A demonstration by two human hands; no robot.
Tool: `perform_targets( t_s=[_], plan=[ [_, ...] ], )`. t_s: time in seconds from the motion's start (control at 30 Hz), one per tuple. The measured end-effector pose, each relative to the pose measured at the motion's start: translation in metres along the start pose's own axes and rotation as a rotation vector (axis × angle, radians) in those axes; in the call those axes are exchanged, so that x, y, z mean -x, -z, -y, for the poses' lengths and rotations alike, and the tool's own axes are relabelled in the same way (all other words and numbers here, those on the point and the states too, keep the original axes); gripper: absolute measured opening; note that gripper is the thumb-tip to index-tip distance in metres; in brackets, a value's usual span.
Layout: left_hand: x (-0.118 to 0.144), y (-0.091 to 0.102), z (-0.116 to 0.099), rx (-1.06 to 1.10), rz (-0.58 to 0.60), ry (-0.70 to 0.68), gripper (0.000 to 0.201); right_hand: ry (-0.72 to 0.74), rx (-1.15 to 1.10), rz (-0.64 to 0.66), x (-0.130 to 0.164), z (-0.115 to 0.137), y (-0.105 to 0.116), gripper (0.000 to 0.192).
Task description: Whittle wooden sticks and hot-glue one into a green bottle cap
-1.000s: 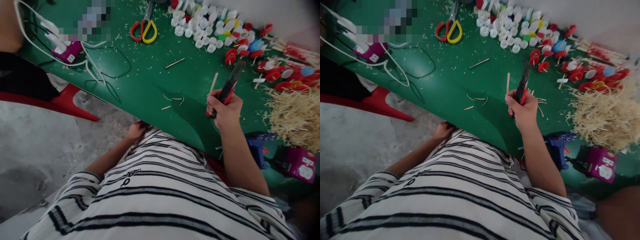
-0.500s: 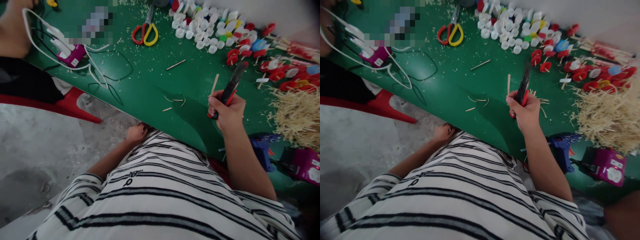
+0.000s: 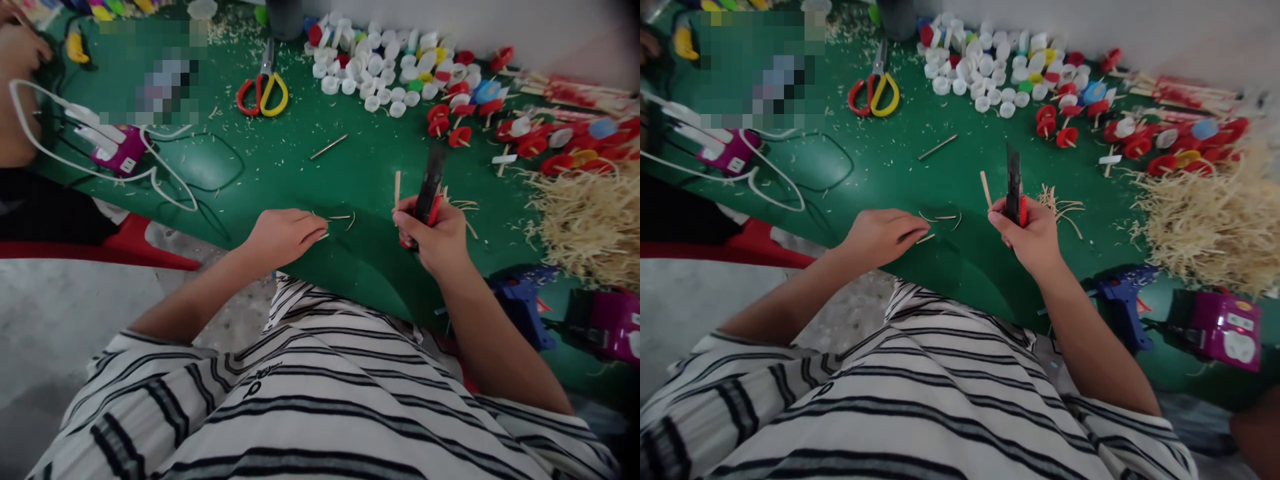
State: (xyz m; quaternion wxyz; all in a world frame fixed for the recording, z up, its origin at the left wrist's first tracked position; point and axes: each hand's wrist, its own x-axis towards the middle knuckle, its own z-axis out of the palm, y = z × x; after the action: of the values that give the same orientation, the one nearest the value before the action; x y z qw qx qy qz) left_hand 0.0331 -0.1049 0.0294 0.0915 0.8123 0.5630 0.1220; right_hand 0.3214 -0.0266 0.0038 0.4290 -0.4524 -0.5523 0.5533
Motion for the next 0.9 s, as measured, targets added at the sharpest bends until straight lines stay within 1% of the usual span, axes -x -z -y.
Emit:
perform_targets(
  t_s=[0.07,0.17,0.27,0.3,0.37,0.4,0.47,0.53,0.6,0.67,0.77,0.9],
  plan=[
    [-0.020,-0.002,0.001,-0.022,0.046,-0.025,0.034,0.002,-0.007,-0.022,0.000,0.001,0.001,0.022],
    [-0.038,0.003,-0.001,0.080,0.029,-0.051,0.037,-0.003,-0.022,-0.034,0.000,0.003,0.002,0.022],
    [-0.057,0.015,-0.007,0.343,-0.005,-0.026,0.039,-0.023,-0.006,-0.015,0.002,0.005,0.001,0.020],
    [-0.065,0.019,-0.009,0.454,0.007,-0.020,0.041,-0.034,0.008,-0.006,0.003,0.006,0.000,0.019],
    [-0.083,0.023,-0.017,0.671,0.057,-0.049,0.046,-0.052,0.039,0.011,0.005,0.008,-0.002,0.019],
    [-0.093,0.024,-0.021,0.753,0.068,-0.079,0.043,-0.057,0.052,0.018,0.005,0.008,-0.002,0.019],
    [-0.113,0.023,-0.029,0.841,0.076,-0.129,0.031,-0.061,0.069,0.021,0.006,0.008,-0.002,0.020],
    [-0.129,0.020,-0.037,0.849,0.059,-0.156,0.021,-0.065,0.069,-0.003,0.005,0.008,-0.002,0.021],
    [-0.142,0.017,-0.041,0.836,0.050,-0.167,0.021,-0.065,0.057,-0.055,0.004,0.009,0.000,0.022],
    [-0.154,0.015,-0.040,0.830,0.064,-0.171,0.023,-0.064,0.039,-0.106,0.003,0.010,0.002,0.022],
    [-0.170,0.013,-0.032,0.788,0.068,-0.173,0.025,-0.064,-0.006,-0.118,0.001,0.014,0.004,0.022],
    [-0.189,0.012,-0.017,0.607,0.049,-0.170,0.024,-0.082,-0.086,-0.073,-0.001,0.019,0.007,0.036]
  ],
)
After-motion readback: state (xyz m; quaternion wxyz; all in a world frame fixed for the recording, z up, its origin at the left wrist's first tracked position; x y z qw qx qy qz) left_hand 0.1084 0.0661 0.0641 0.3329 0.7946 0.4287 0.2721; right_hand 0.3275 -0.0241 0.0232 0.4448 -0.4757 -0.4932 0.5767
